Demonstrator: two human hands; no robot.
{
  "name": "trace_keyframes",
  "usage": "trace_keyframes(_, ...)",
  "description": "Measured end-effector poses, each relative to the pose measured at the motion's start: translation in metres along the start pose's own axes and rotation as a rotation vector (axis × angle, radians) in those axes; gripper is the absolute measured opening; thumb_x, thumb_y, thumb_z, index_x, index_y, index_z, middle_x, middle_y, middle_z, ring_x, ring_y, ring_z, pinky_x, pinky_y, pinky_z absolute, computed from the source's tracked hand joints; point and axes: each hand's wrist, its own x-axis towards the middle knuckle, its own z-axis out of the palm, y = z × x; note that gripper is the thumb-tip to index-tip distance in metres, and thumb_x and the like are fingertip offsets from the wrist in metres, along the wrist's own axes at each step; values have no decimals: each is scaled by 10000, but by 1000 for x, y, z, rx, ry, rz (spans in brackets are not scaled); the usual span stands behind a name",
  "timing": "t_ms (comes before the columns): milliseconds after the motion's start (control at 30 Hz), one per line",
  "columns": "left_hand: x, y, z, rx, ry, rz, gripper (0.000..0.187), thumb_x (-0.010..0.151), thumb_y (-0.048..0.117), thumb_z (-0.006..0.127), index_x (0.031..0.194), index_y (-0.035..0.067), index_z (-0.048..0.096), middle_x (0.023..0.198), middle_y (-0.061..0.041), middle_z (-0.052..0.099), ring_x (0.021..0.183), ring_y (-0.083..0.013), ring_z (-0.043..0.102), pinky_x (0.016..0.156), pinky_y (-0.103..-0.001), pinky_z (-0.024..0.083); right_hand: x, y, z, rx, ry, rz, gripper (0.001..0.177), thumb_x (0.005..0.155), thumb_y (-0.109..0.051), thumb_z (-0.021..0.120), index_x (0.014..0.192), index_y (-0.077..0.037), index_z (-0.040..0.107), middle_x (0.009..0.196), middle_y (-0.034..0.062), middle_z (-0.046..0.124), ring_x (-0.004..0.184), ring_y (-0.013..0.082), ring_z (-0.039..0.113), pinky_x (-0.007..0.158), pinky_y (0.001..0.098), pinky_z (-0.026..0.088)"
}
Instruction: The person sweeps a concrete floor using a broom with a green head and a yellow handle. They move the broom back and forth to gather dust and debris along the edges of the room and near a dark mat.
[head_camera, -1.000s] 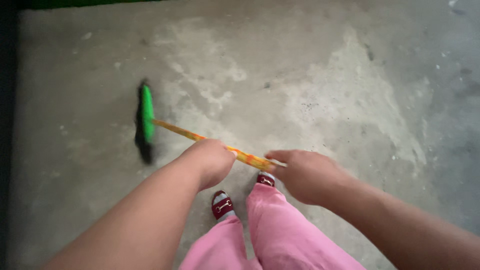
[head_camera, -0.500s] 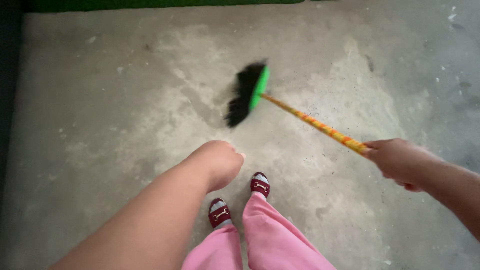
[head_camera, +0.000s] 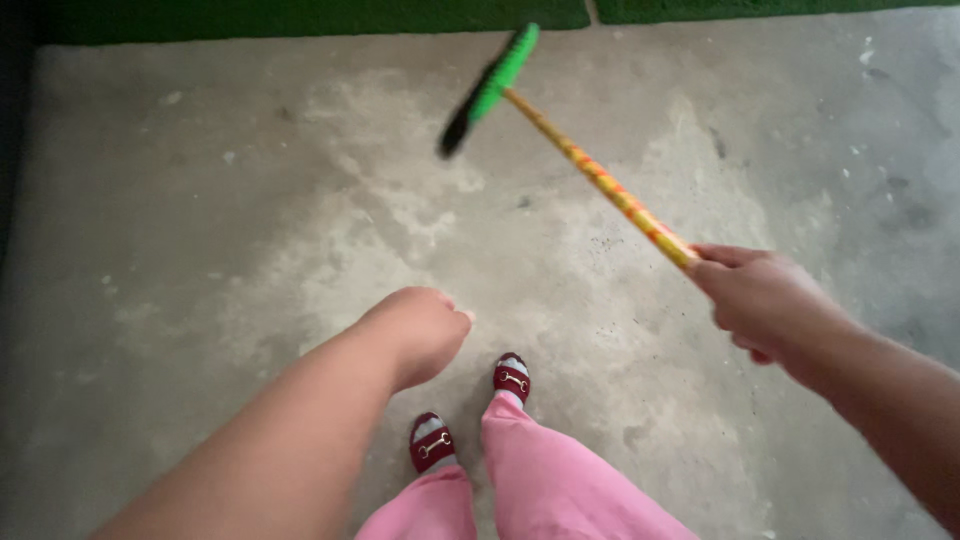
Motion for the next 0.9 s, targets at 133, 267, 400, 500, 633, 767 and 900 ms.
trace_keyframes(133,-3,11,-10,41,10,41,437,994,375,533,1281,90,699,1328,-151,672,1228,-349,631,1053,-420,480,-19,-45,12,118,-132,-85,424,1015,-383,534,1422,-404,652,692,36,459,558,169,371,496,355,347)
trace_keyframes(267,-8,14,-22,-107,21,-67,450,982,353,546,1356,122,642,1389,-122,638,1278,-313,608,1081,-406,466,-37,-87,26,-51,-205,-236,413,991,-419,563,1395,-417,645,702,62,557,546,172,467,496,357,430)
trace_keyframes(400,-3,5,-31,-102,76,-82,480,967,329,577,1395,114,614,1416,-140,616,1307,-294,596,1101,-395,459,-49,-125,46,-191,-306,-367,392,994,-481,574,1376,-428,646,731,68,615,560,179,520,512,367,476)
trace_keyframes(500,0,5,-38,-149,100,-119,484,969,345,580,1395,115,585,1405,-142,595,1291,-299,582,1078,-413,450,-49,-144,57,-274,-378,-428,410,994,-494,569,1392,-414,623,750,76,644,582,189,552,530,380,499)
trace_keyframes(633,15,16,-53,-177,70,-192,389,970,300,546,1276,109,692,1260,-165,706,1166,-325,675,997,-428,518,-28,-158,59,-495,-417,-553,412,1043,-462,481,1377,-248,592,828,77,708,619,269,662,579,393,548)
trace_keyframes(767,35,35,-62,-161,68,-211,365,978,295,539,1229,99,716,1207,-187,721,1107,-343,691,959,-440,533,4,-168,49,-861,-435,-646,336,1036,-227,388,1280,-103,583,1015,86,693,740,276,754,671,413,628)
trace_keyframes(900,54,60,-73,-156,62,-233,360,971,324,557,1230,137,722,1210,-167,721,1095,-337,681,956,-433,524,34,-181,39,-987,-333,-815,270,972,-129,450,1170,-65,622,1053,128,739,904,305,733,821,439,583)
